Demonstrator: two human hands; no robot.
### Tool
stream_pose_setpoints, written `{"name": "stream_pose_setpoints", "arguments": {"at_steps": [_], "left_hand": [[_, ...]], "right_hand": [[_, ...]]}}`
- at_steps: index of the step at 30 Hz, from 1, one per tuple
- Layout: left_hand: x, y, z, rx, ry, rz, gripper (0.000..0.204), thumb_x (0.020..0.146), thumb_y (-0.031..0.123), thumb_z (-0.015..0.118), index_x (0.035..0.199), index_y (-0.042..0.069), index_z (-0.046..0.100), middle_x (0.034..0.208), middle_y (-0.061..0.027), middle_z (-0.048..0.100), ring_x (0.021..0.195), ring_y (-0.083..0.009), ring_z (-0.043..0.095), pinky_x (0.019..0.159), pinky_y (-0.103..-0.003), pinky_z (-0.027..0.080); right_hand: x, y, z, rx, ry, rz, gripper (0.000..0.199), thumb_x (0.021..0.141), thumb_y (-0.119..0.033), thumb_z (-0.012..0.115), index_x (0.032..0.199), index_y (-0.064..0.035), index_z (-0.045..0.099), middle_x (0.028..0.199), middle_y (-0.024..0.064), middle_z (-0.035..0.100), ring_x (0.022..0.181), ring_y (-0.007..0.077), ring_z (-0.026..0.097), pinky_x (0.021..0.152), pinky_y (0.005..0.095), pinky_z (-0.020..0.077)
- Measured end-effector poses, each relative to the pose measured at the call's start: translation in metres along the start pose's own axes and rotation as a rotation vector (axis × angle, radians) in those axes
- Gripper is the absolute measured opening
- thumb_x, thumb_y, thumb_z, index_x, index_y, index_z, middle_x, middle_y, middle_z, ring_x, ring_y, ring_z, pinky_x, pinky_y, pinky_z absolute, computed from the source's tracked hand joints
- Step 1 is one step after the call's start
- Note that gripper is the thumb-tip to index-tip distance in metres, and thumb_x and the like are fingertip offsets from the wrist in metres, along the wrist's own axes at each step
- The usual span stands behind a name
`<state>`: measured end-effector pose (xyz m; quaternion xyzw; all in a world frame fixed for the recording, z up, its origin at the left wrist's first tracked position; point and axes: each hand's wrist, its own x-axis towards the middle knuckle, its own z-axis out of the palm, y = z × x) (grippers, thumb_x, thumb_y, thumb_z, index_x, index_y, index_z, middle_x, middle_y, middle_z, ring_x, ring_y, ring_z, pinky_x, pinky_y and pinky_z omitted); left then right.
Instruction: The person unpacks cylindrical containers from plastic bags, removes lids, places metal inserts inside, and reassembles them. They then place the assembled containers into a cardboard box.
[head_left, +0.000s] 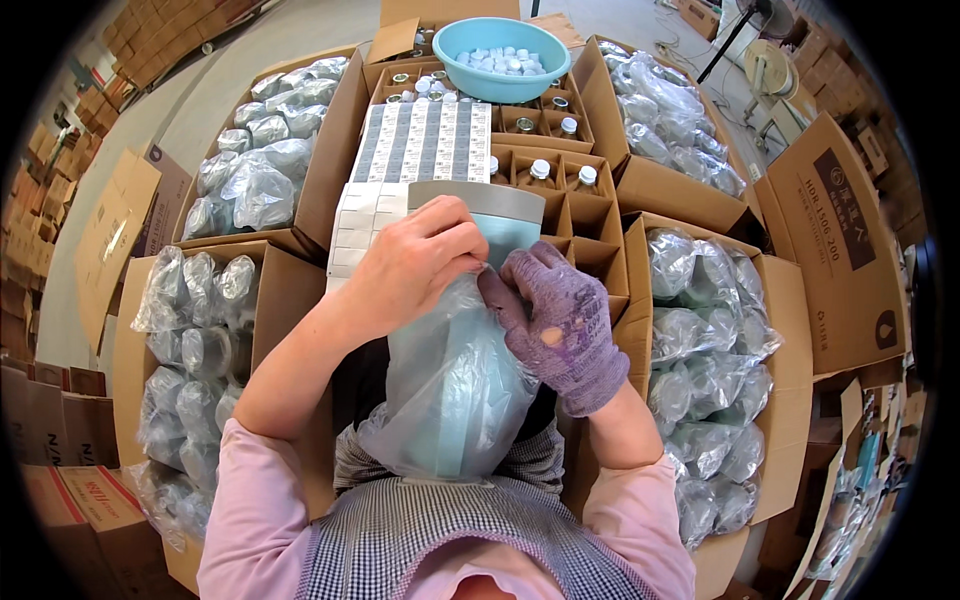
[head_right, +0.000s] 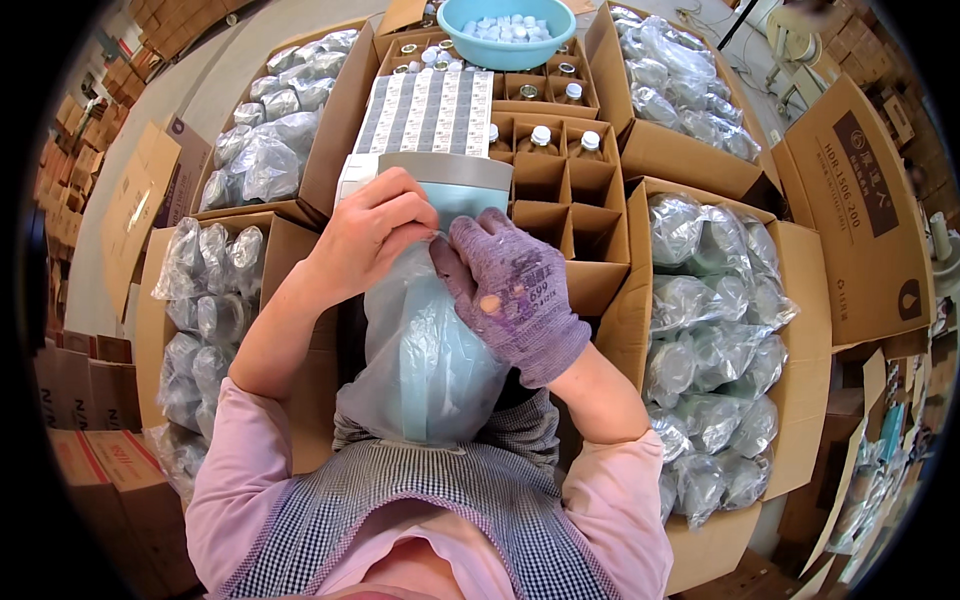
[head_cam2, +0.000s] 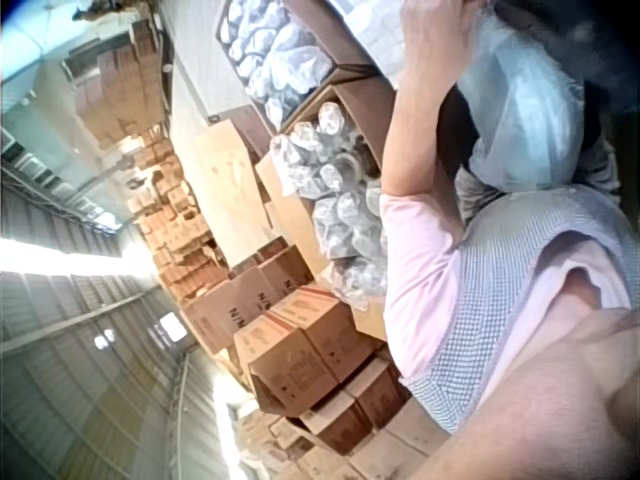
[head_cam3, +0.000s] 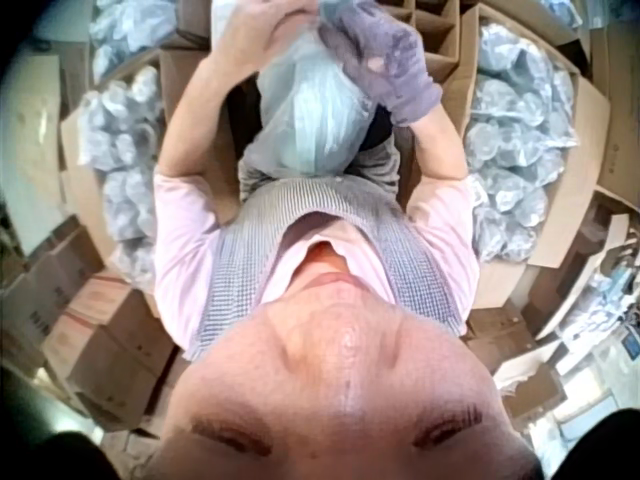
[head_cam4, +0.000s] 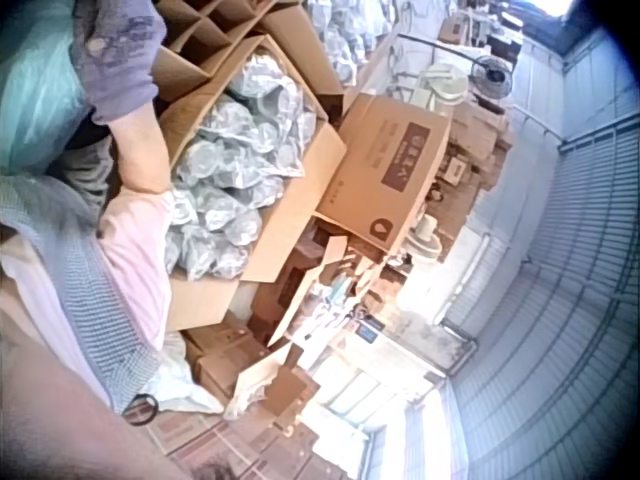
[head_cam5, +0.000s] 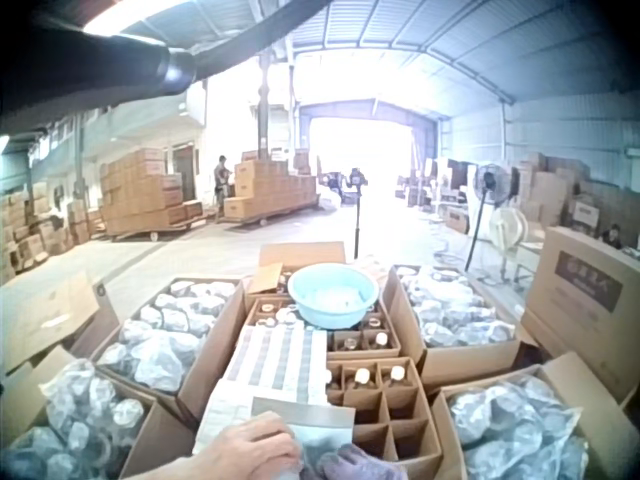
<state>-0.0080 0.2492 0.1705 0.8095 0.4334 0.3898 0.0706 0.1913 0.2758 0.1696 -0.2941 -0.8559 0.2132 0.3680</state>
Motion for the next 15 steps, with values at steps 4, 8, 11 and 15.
{"name": "stream_pose_setpoints", "arguments": {"at_steps": [4, 8, 11, 15], "left_hand": [[-0.005, 0.005, 0.0, -0.015, 0.039, -0.009, 0.007, 0.081, -0.001, 0.068, 0.084, 0.003, 0.064, 0.086, -0.0069, 0.057, 0.079, -0.0232, 0.058, 0.069, -0.033, 0.049], [-0.003, 0.005, 0.006, -0.018, 0.068, 0.033, 0.006, 0.081, 0.0, 0.069, 0.085, 0.003, 0.065, 0.086, -0.0066, 0.057, 0.078, -0.0225, 0.058, 0.068, -0.032, 0.048], [-0.001, 0.005, 0.009, -0.041, 0.079, 0.028, 0.006, 0.081, -0.001, 0.069, 0.084, 0.003, 0.065, 0.086, -0.0068, 0.057, 0.078, -0.0229, 0.058, 0.068, -0.033, 0.048], [-0.005, 0.005, 0.004, -0.024, 0.067, -0.006, 0.007, 0.081, -0.002, 0.068, 0.085, 0.002, 0.064, 0.085, -0.0074, 0.056, 0.077, -0.0238, 0.058, 0.067, -0.033, 0.048]], "right_hand": [[-0.002, 0.022, -0.012, 0.23, -0.095, -0.143, 0.011, 0.084, -0.002, 0.069, 0.085, -0.0011, 0.058, 0.072, 0.0107, 0.056, 0.071, 0.0305, 0.059, 0.063, 0.0372, 0.0483], [-0.02, 0.041, -0.001, 0.566, -0.068, -0.086, 0.007, 0.087, -0.002, 0.065, 0.088, 0.0006, 0.058, 0.075, 0.0115, 0.058, 0.071, 0.0266, 0.059, 0.067, 0.0341, 0.0487], [-0.024, 0.043, -0.002, 0.695, -0.076, 0.132, 0.014, 0.089, -0.01, 0.066, 0.088, 0.0005, 0.057, 0.076, 0.0121, 0.058, 0.071, 0.0265, 0.059, 0.067, 0.0331, 0.0487], [-0.005, 0.008, -0.024, 0.34, -0.136, 0.259, 0.037, 0.084, -0.031, 0.076, 0.086, -0.0014, 0.054, 0.077, 0.0114, 0.058, 0.066, 0.0293, 0.056, 0.063, 0.0343, 0.0484]]}}
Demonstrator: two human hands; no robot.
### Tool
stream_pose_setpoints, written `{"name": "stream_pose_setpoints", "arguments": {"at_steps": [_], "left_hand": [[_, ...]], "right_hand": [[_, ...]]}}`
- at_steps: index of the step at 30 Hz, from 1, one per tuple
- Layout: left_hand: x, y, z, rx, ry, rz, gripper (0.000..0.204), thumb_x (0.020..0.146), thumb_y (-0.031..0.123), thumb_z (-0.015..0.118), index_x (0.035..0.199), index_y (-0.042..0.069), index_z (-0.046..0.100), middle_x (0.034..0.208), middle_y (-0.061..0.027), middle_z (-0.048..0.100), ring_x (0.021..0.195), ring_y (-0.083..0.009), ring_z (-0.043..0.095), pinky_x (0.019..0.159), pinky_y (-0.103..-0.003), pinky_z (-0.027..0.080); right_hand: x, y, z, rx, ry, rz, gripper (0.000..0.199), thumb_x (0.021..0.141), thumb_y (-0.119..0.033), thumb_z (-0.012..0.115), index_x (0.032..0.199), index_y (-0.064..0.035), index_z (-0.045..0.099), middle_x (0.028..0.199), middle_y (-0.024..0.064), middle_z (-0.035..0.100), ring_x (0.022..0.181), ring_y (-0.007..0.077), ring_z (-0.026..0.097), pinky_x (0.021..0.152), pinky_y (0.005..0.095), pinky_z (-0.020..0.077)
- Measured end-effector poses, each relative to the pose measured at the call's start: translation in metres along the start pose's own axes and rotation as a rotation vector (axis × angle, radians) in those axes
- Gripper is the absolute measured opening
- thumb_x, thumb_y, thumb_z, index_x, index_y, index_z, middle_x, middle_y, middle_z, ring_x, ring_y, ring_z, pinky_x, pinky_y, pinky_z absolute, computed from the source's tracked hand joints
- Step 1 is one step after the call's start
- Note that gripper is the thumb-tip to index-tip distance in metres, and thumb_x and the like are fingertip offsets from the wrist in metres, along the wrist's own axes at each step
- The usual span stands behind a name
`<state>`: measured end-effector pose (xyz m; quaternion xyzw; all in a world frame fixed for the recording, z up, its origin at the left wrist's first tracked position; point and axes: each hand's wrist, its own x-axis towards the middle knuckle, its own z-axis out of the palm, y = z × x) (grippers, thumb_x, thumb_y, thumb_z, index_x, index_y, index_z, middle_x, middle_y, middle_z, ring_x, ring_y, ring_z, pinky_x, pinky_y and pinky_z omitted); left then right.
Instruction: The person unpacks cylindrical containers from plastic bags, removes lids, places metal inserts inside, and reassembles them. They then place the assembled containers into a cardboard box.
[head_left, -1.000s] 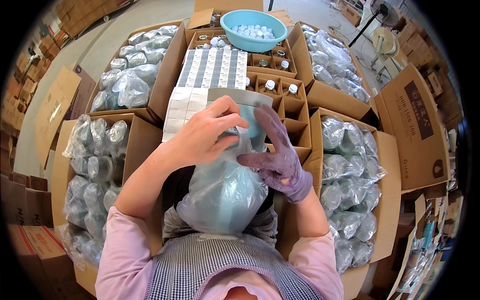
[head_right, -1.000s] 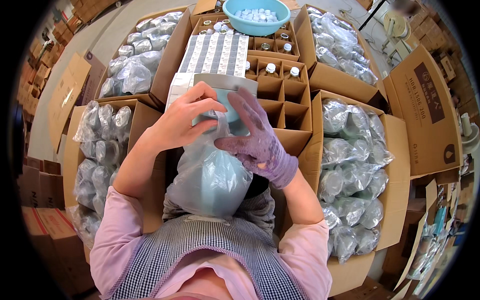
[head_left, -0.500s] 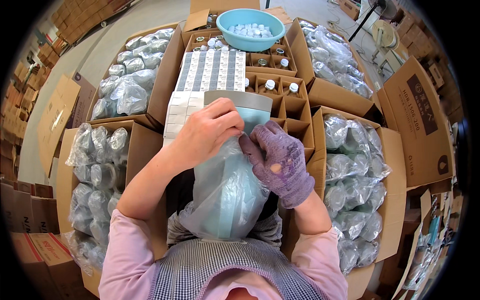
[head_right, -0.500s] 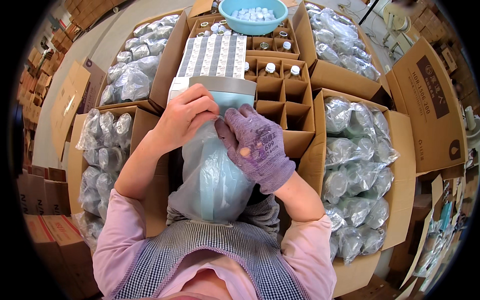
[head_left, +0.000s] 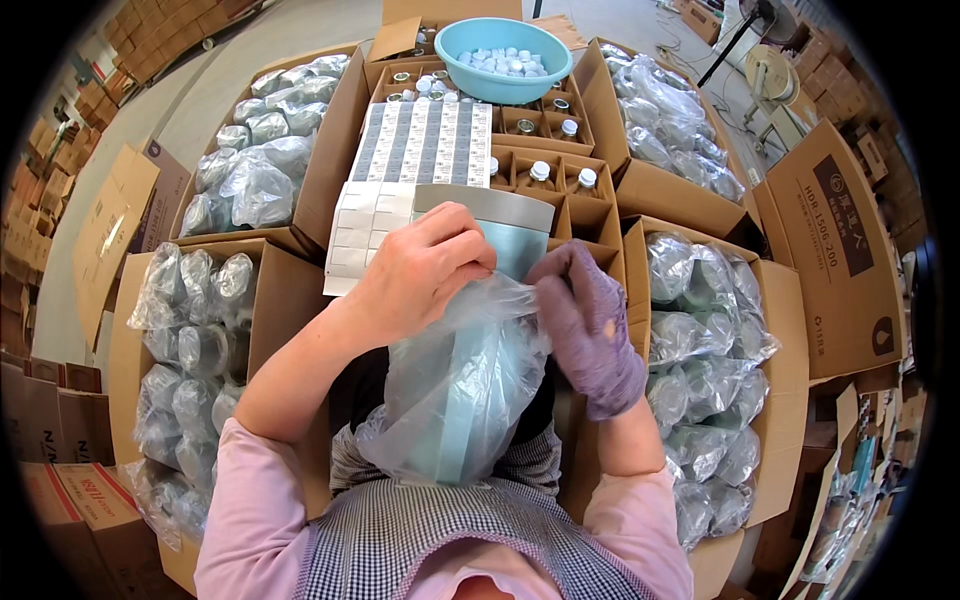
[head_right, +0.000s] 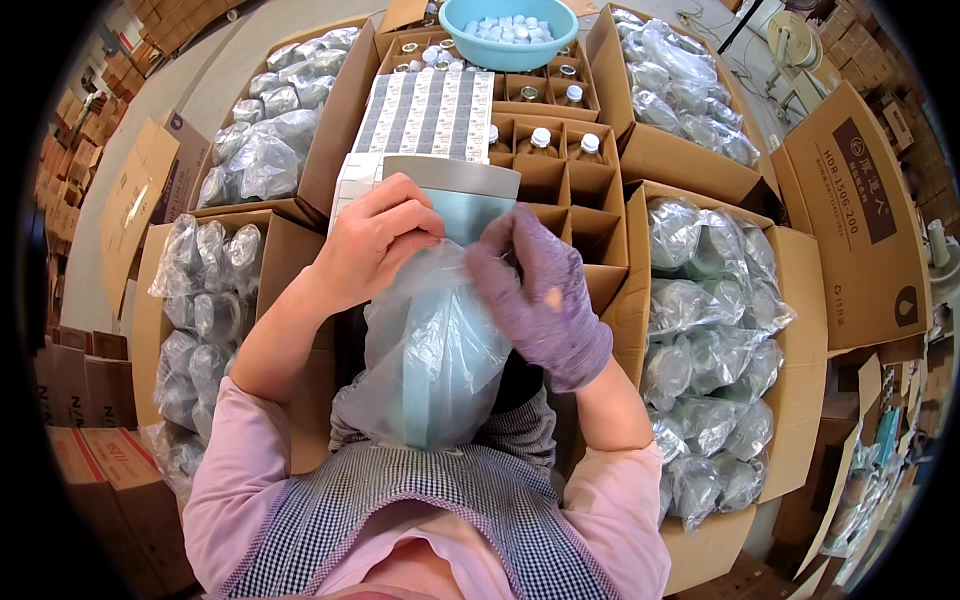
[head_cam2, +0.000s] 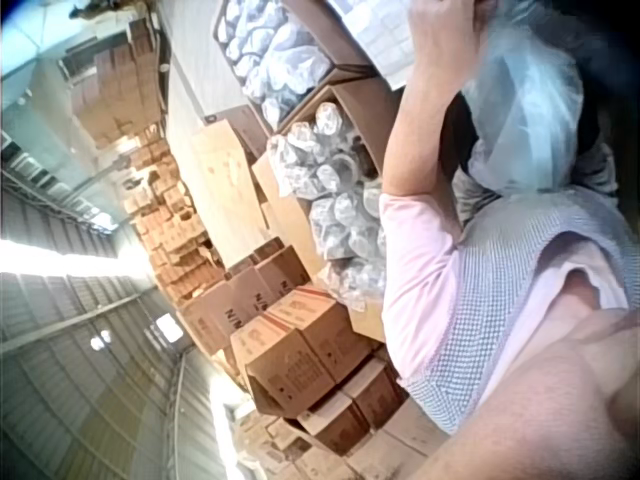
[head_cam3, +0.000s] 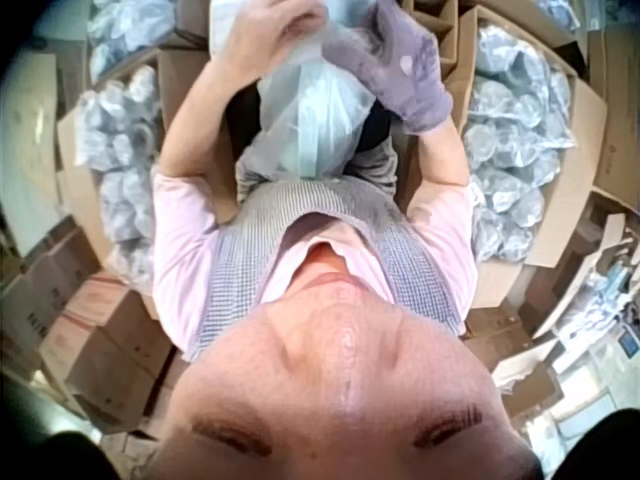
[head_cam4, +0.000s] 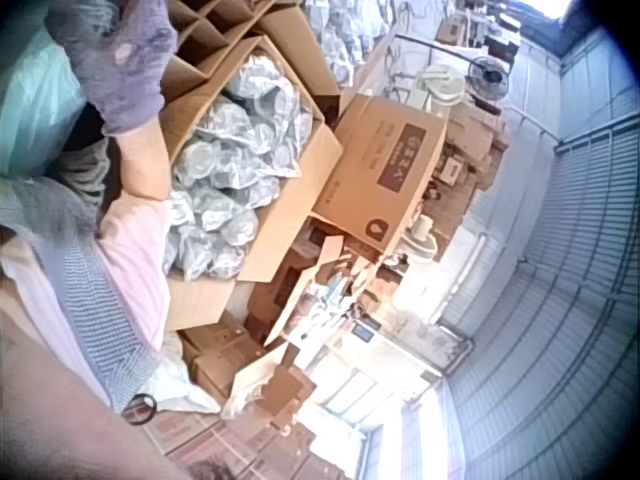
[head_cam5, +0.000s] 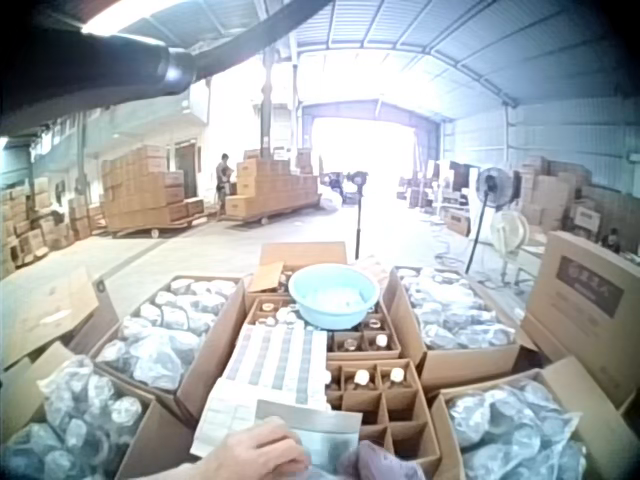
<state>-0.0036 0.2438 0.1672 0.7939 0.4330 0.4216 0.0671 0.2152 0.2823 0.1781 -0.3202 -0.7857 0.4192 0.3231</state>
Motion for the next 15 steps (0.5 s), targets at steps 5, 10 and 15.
{"name": "stream_pose_setpoints", "arguments": {"at_steps": [5, 10, 15], "left_hand": [[0.008, 0.007, 0.001, 0.052, -0.075, -0.084, 0.009, 0.081, -0.002, 0.067, 0.087, 0.002, 0.062, 0.085, -0.0081, 0.055, 0.077, -0.0246, 0.059, 0.067, -0.034, 0.048], [0.007, 0.006, -0.003, 0.012, -0.078, -0.08, 0.008, 0.081, -0.002, 0.068, 0.086, 0.003, 0.063, 0.085, -0.0078, 0.056, 0.077, -0.0248, 0.059, 0.068, -0.034, 0.049], [0.006, 0.006, 0.003, 0.011, -0.041, 0.024, 0.007, 0.081, 0.001, 0.069, 0.086, 0.003, 0.064, 0.086, -0.0073, 0.057, 0.077, -0.024, 0.059, 0.068, -0.034, 0.049]], "right_hand": [[0.006, -0.013, 0.024, -0.5, 0.184, -0.265, 0.044, 0.077, -0.038, 0.081, 0.086, -0.004, 0.055, 0.072, 0.0141, 0.055, 0.066, 0.0309, 0.06, 0.057, 0.0391, 0.047], [0.007, 0.01, 0.007, -0.247, -0.079, -0.305, 0.023, 0.089, -0.013, 0.07, 0.077, -0.0019, 0.054, 0.068, 0.0131, 0.052, 0.057, 0.0306, 0.056, 0.052, 0.0395, 0.0416], [-0.004, 0.023, 0.007, 0.045, -0.123, -0.191, 0.024, 0.092, -0.011, 0.065, 0.074, -0.0024, 0.053, 0.064, 0.0075, 0.054, 0.056, 0.02, 0.055, 0.054, 0.0316, 0.0432]]}}
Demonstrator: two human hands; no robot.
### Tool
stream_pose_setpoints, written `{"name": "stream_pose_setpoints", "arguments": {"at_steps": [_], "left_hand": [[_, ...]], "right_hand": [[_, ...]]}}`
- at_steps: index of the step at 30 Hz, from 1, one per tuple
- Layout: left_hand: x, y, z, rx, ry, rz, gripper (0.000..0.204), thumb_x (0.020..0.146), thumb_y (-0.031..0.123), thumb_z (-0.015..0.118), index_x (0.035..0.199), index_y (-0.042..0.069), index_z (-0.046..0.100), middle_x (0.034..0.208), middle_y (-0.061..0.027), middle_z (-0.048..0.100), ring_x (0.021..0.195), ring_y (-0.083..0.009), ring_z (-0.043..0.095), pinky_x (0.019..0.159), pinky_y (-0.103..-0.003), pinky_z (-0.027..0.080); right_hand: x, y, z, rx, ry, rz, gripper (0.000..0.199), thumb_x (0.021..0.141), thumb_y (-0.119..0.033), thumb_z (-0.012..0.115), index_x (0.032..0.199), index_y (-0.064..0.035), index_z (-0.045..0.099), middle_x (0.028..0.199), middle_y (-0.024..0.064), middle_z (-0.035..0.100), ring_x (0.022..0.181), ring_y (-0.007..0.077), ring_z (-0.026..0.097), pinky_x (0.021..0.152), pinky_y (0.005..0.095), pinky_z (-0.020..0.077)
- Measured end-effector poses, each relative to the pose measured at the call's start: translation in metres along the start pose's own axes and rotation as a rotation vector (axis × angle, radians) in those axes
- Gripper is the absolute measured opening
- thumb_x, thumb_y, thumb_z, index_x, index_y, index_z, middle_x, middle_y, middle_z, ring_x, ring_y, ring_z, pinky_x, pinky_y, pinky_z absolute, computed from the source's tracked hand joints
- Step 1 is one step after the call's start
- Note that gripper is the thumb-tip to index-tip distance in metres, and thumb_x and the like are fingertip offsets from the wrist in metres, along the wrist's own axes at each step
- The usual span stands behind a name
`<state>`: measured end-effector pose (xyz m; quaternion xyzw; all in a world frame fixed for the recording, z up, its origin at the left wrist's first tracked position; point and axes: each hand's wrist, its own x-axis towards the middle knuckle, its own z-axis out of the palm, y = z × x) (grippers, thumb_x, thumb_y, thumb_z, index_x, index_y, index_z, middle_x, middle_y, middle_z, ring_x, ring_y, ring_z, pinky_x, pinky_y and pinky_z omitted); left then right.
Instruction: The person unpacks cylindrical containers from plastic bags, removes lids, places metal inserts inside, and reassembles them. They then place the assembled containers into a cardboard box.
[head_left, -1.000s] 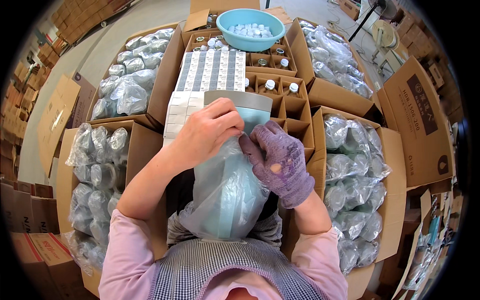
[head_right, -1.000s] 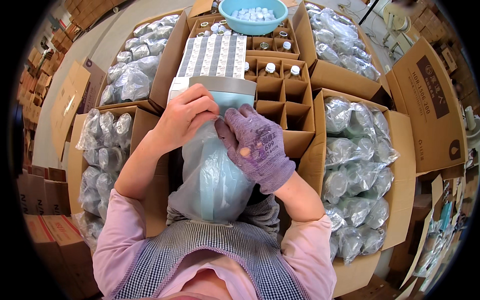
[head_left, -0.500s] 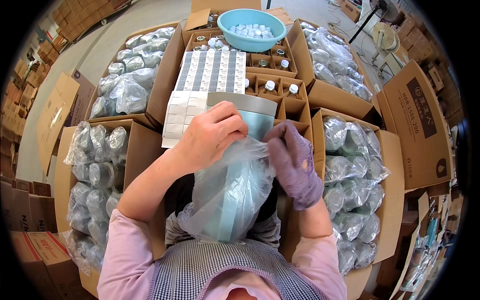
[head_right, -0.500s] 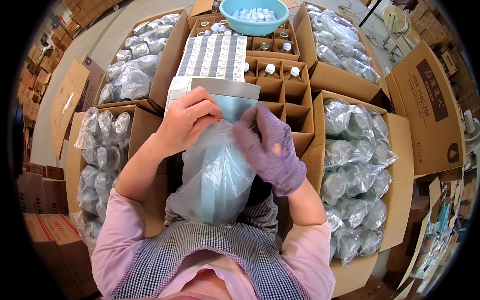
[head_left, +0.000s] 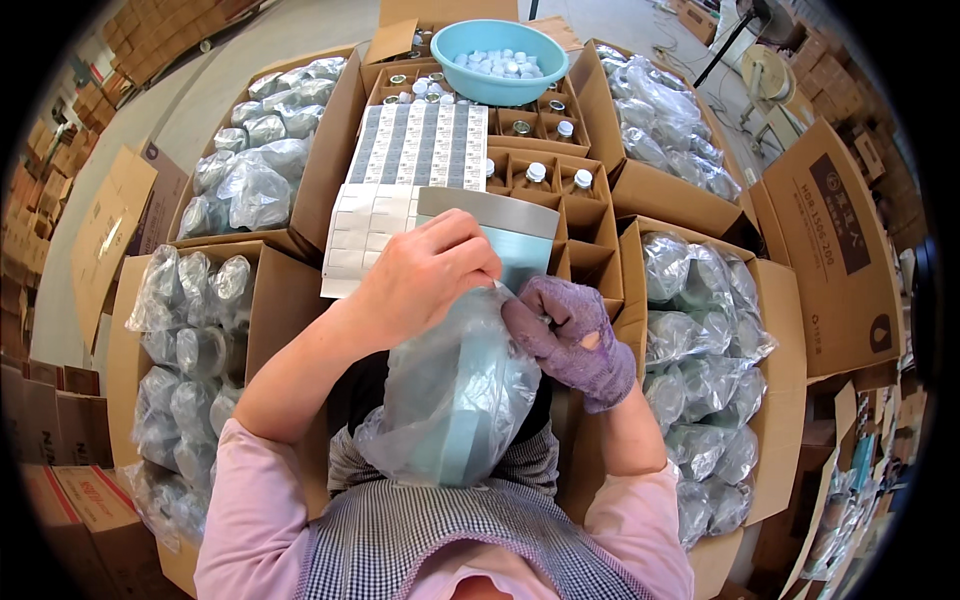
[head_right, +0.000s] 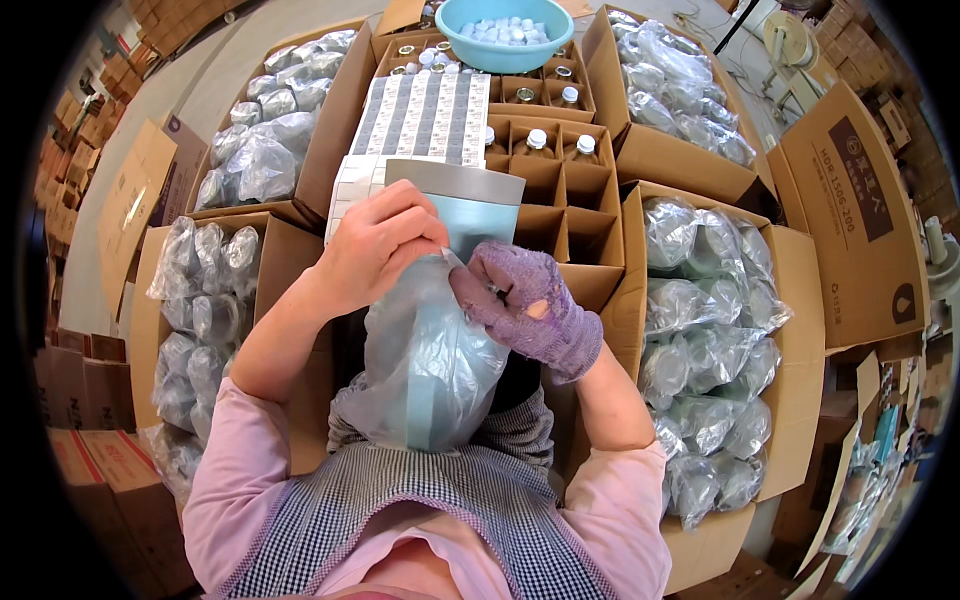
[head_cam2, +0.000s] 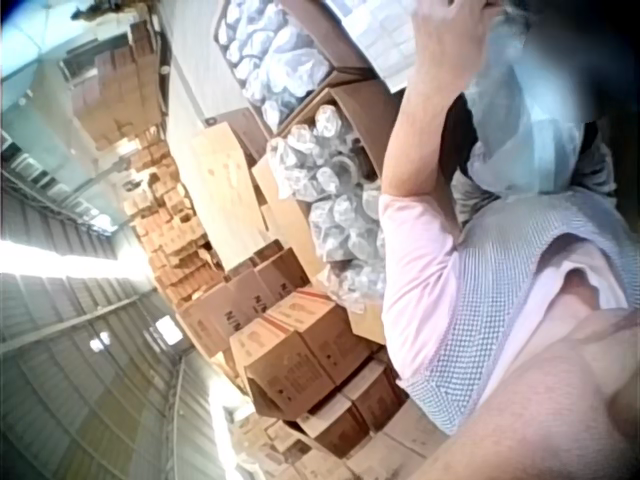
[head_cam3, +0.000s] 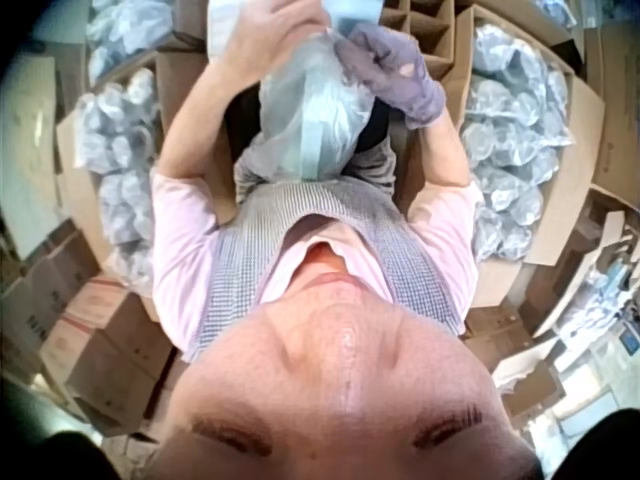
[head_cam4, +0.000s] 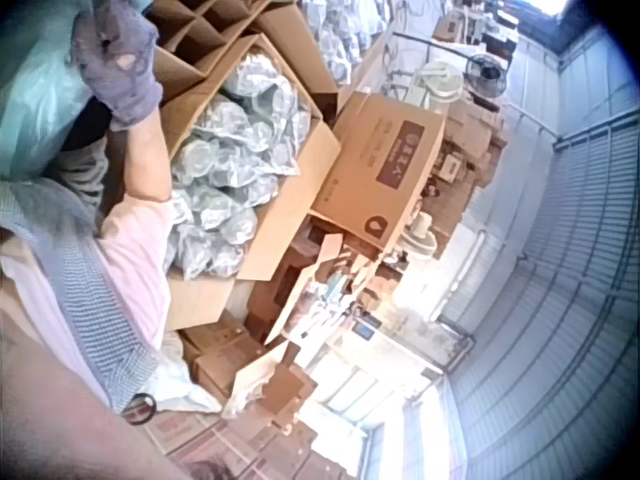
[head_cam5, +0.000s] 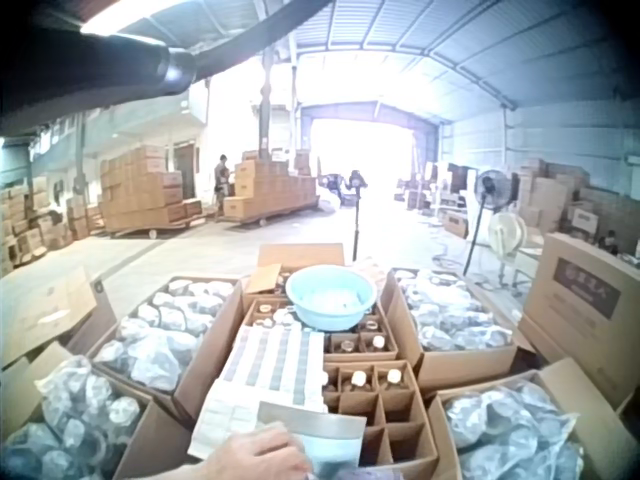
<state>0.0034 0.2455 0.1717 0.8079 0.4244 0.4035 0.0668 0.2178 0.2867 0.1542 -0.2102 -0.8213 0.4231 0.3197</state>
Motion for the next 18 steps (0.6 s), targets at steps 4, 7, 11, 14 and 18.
{"name": "stream_pose_setpoints", "arguments": {"at_steps": [4, 7, 11, 14, 18], "left_hand": [[-0.002, 0.0, 0.0, 0.017, 0.006, 0.027, 0.008, 0.08, 0.001, 0.07, 0.085, 0.004, 0.064, 0.085, -0.0072, 0.057, 0.077, -0.0237, 0.059, 0.068, -0.034, 0.049], [0.0, 0.001, 0.001, 0.03, 0.005, 0.028, 0.009, 0.08, 0.001, 0.07, 0.085, 0.004, 0.063, 0.085, -0.0073, 0.057, 0.076, -0.0239, 0.059, 0.067, -0.034, 0.049], [0.002, 0.004, 0.002, 0.098, -0.009, 0.037, 0.017, 0.078, 0.007, 0.073, 0.086, 0.006, 0.058, 0.085, -0.0051, 0.054, 0.081, -0.0244, 0.059, 0.064, -0.036, 0.052], [0.004, 0.004, 0.0, 0.056, -0.029, 0.03, 0.017, 0.078, 0.006, 0.073, 0.086, 0.006, 0.058, 0.085, -0.0052, 0.054, 0.081, -0.0245, 0.059, 0.062, -0.036, 0.052], [0.003, 0.006, -0.001, 0.024, -0.01, 0.023, 0.014, 0.079, 0.004, 0.071, 0.086, 0.005, 0.059, 0.088, -0.0065, 0.054, 0.079, -0.0249, 0.059, 0.062, -0.036, 0.05]], "right_hand": [[-0.002, 0.007, 0.001, 0.212, 0.012, 0.084, 0.024, 0.093, -0.01, 0.064, 0.074, -0.0028, 0.053, 0.064, 0.0044, 0.057, 0.06, 0.0119, 0.054, 0.057, 0.0286, 0.0453], [-0.004, 0.001, 0.005, 0.407, 0.027, 0.225, 0.023, 0.092, -0.011, 0.064, 0.074, -0.0027, 0.052, 0.063, 0.0032, 0.054, 0.06, 0.0112, 0.053, 0.058, 0.0287, 0.0448], [-0.001, 0.01, 0.002, 0.223, 0.047, -0.038, 0.025, 0.09, -0.014, 0.066, 0.075, -0.0023, 0.051, 0.063, 0.0017, 0.05, 0.059, 0.0091, 0.05, 0.055, 0.0272, 0.043], [-0.003, 0.01, 0.001, 0.256, 0.072, 0.061, 0.028, 0.087, -0.019, 0.07, 0.076, -0.0022, 0.051, 0.062, 0.0013, 0.049, 0.056, 0.0098, 0.049, 0.053, 0.0272, 0.0421], [-0.004, -0.029, 0.002, 0.05, 0.177, 0.289, 0.039, 0.081, -0.029, 0.079, 0.078, -0.0018, 0.052, 0.061, 0.003, 0.049, 0.053, 0.0129, 0.051, 0.051, 0.0296, 0.0434]]}}
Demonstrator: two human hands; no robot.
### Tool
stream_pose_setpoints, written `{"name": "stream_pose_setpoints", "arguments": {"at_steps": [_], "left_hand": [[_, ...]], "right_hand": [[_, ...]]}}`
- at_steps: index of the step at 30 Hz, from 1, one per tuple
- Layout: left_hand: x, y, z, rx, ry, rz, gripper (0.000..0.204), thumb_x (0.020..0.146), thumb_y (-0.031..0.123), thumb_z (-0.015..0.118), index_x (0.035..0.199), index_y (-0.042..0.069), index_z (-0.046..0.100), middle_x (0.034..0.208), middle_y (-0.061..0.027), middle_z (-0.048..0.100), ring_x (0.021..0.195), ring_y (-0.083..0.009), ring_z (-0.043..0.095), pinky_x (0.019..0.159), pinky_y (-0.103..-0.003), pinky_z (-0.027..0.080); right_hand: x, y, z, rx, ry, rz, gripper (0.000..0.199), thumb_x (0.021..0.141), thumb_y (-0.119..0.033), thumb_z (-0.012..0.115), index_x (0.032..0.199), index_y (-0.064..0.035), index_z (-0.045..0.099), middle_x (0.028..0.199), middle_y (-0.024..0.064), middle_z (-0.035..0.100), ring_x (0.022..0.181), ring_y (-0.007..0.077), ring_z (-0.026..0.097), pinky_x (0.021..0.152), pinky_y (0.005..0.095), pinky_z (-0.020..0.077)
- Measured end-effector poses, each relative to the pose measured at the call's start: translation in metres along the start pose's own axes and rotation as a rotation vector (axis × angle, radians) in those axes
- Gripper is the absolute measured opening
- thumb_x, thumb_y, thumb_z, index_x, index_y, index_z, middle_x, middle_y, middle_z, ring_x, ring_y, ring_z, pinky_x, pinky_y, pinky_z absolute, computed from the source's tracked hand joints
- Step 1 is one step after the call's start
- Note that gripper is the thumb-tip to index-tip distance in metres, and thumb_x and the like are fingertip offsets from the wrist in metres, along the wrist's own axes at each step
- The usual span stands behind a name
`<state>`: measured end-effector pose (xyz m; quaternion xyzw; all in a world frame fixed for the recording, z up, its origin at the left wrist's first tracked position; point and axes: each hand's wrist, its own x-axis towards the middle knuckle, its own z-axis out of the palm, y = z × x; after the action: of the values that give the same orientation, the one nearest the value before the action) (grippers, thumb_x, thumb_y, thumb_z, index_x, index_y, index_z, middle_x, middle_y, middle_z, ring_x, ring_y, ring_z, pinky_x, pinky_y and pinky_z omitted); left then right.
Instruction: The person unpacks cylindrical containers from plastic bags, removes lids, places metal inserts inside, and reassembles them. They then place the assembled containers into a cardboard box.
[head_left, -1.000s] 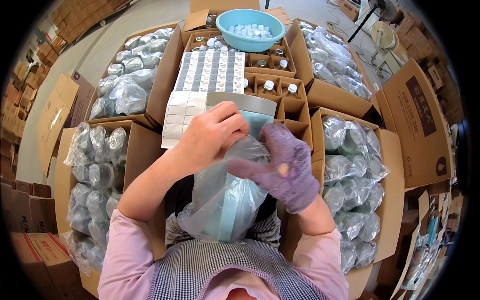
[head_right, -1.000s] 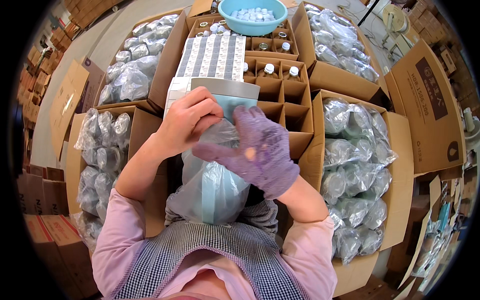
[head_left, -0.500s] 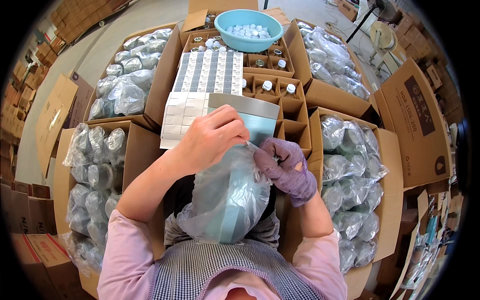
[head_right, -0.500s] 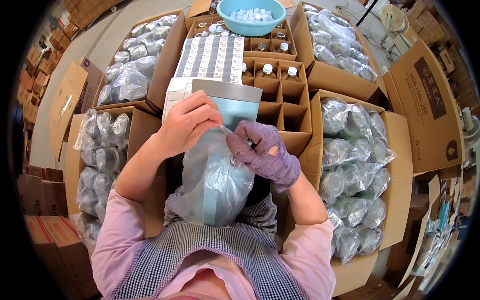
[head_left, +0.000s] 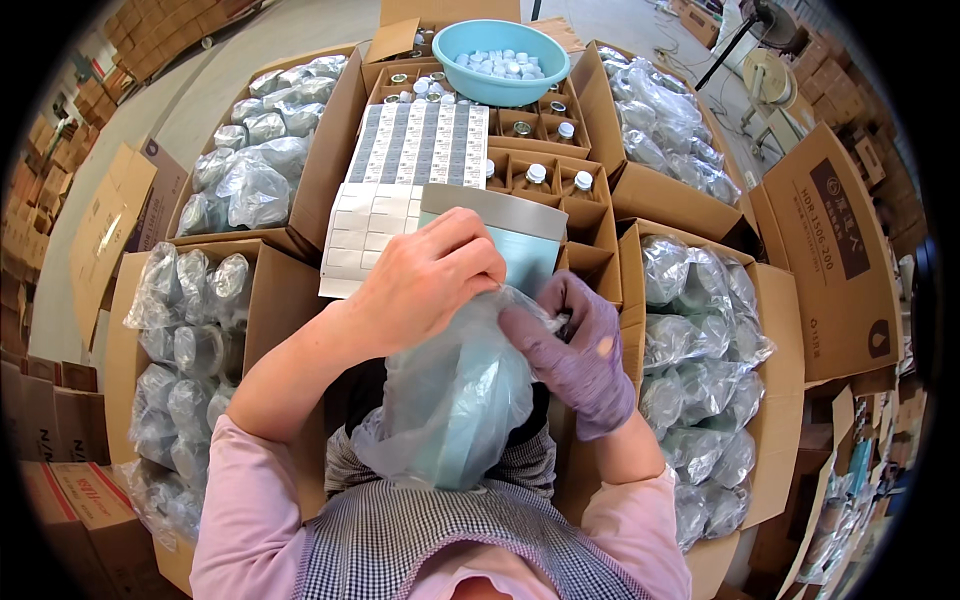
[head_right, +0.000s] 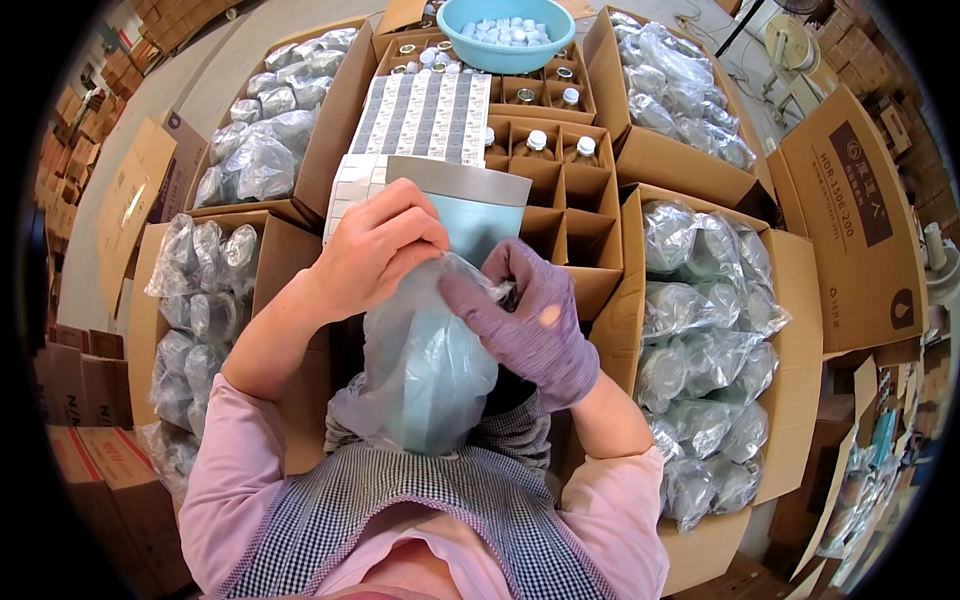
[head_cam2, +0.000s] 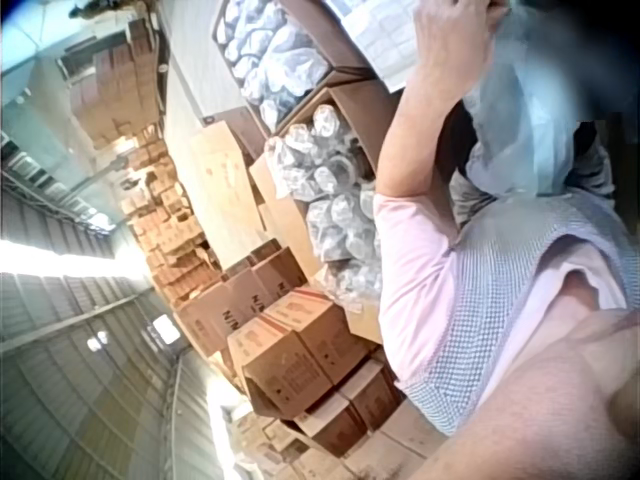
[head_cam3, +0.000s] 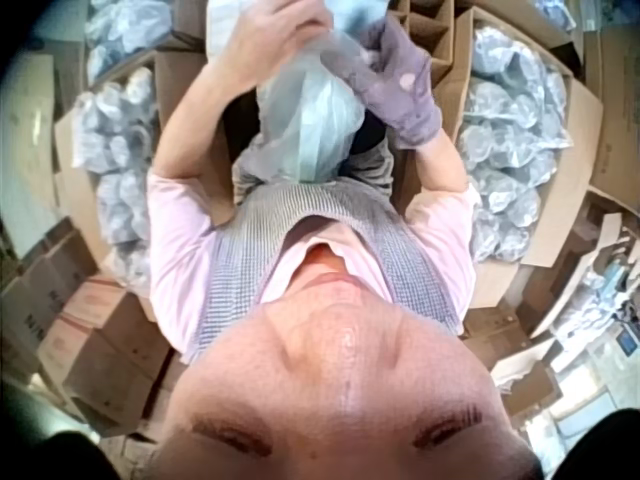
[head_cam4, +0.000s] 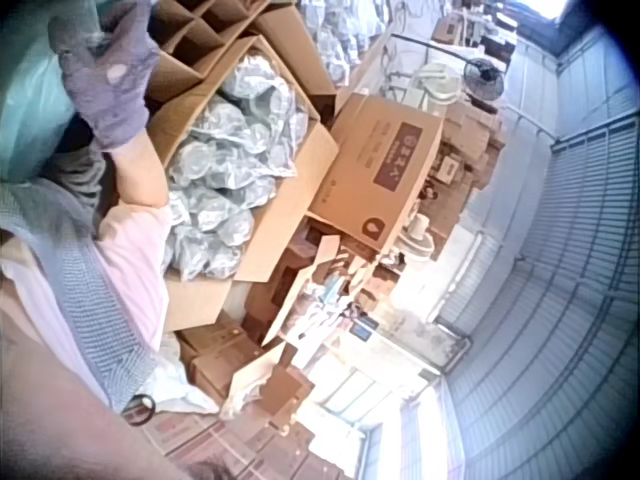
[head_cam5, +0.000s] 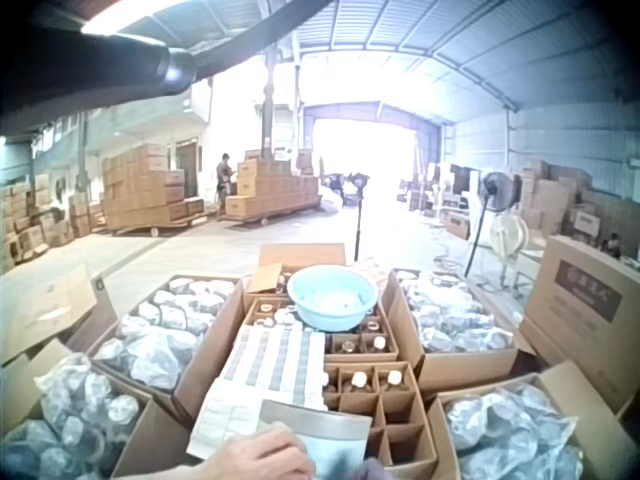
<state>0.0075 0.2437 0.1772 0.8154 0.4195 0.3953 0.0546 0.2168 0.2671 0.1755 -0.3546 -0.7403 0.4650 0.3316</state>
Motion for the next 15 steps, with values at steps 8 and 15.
{"name": "stream_pose_setpoints", "arguments": {"at_steps": [8, 15], "left_hand": [[0.012, 0.011, -0.01, 0.03, -0.171, -0.045, 0.013, 0.083, 0.0, 0.066, 0.089, 0.003, 0.054, 0.089, -0.0089, 0.055, 0.082, -0.0276, 0.056, 0.07, -0.036, 0.047], [0.015, 0.0, -0.017, -0.102, -0.308, -0.033, 0.012, 0.084, 0.0, 0.064, 0.089, 0.004, 0.054, 0.085, -0.0073, 0.055, 0.086, -0.0274, 0.056, 0.072, -0.037, 0.047]], "right_hand": [[0.006, 0.014, 0.013, -0.257, -0.057, -0.177, 0.038, 0.079, -0.028, 0.08, 0.072, -0.0008, 0.054, 0.056, 0.008, 0.048, 0.049, 0.0162, 0.049, 0.049, 0.0299, 0.0418], [0.008, 0.006, -0.005, 0.265, -0.283, 0.137, 0.026, 0.085, -0.024, 0.073, 0.078, -0.0018, 0.062, 0.06, -0.0037, 0.05, 0.05, 0.0034, 0.045, 0.046, 0.0237, 0.0345]]}}
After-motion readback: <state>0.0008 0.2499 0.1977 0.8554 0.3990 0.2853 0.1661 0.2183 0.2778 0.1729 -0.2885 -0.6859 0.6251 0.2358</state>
